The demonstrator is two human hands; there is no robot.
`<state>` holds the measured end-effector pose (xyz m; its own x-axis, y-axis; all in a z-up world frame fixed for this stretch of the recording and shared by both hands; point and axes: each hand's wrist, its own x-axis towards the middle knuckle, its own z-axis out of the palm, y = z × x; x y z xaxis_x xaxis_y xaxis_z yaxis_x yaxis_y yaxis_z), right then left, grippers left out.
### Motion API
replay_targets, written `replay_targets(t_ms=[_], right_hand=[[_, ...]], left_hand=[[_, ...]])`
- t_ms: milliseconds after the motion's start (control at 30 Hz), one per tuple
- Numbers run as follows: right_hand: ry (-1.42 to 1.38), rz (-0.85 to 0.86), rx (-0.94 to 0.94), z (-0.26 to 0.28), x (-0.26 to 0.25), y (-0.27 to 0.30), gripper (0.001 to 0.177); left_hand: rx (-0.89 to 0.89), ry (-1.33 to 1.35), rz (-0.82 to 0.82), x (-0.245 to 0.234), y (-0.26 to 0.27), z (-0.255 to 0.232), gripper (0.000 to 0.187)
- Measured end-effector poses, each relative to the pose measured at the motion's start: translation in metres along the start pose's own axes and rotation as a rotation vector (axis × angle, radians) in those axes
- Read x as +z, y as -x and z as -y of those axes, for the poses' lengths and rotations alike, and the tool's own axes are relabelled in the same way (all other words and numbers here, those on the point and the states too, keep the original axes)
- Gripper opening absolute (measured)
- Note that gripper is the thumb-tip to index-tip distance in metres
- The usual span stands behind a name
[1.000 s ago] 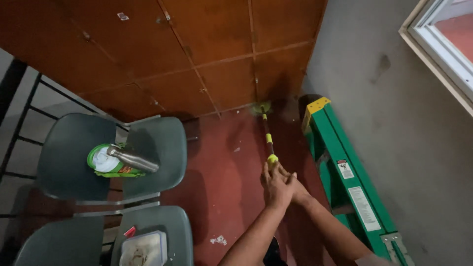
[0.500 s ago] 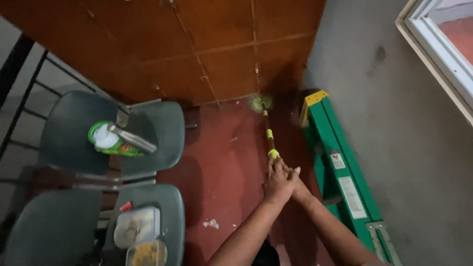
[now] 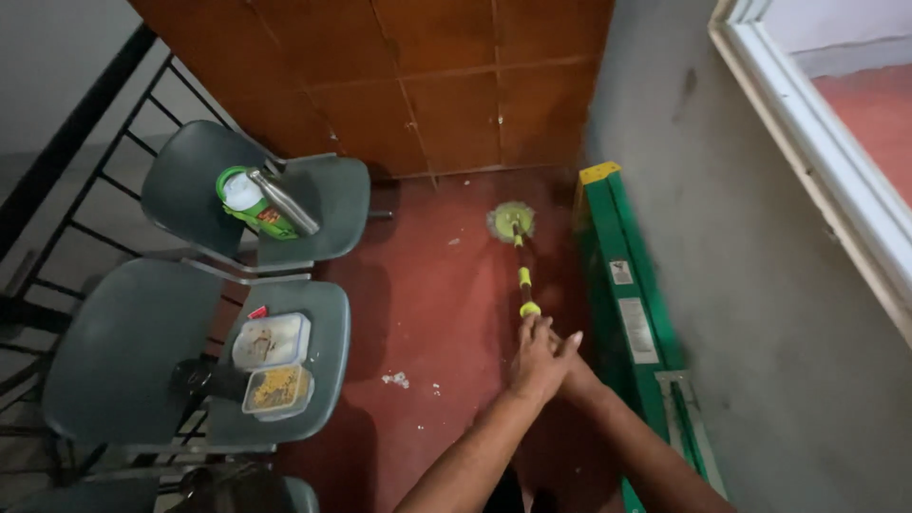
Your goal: Mopping the floor in a gym environment.
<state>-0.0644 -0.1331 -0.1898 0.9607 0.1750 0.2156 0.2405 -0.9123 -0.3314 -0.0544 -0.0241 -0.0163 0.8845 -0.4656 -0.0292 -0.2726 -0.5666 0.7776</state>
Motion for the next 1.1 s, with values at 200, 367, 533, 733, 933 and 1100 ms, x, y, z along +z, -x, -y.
replay_targets(t_ms=[200, 367, 533, 733, 933, 1100], right_hand=[[-1.770, -0.094, 0.237, 0.041, -0.001, 0.063, 0.054], [-0.247, -0.102, -0.031, 0.096, -0.019, 0.106, 0.059], [-0.631, 0.023, 0.115, 0.215, -0.062, 0.161, 0.047], [-1.283, -0.038, 0.066, 0.345, -0.030, 0.248, 0.037], [-1.106, -0.070, 0.090, 0.419, -0.025, 0.311, 0.052], [-0.781, 0.082, 0.148, 0.459, -0.013, 0.379, 0.040]], left_hand=[[-0.063, -0.011, 0.070, -0.005, 0.074, -0.025, 0.081], [-0.088, -0.101, 0.126, -0.017, 0.141, -0.021, 0.082], [-0.171, -0.100, 0.077, -0.029, 0.244, 0.004, 0.069], [-0.200, -0.129, -0.033, -0.064, 0.393, 0.032, 0.063], [-0.229, -0.225, 0.039, -0.103, 0.500, 0.018, 0.063], [-0.188, -0.347, 0.098, -0.116, 0.585, 0.005, 0.065]])
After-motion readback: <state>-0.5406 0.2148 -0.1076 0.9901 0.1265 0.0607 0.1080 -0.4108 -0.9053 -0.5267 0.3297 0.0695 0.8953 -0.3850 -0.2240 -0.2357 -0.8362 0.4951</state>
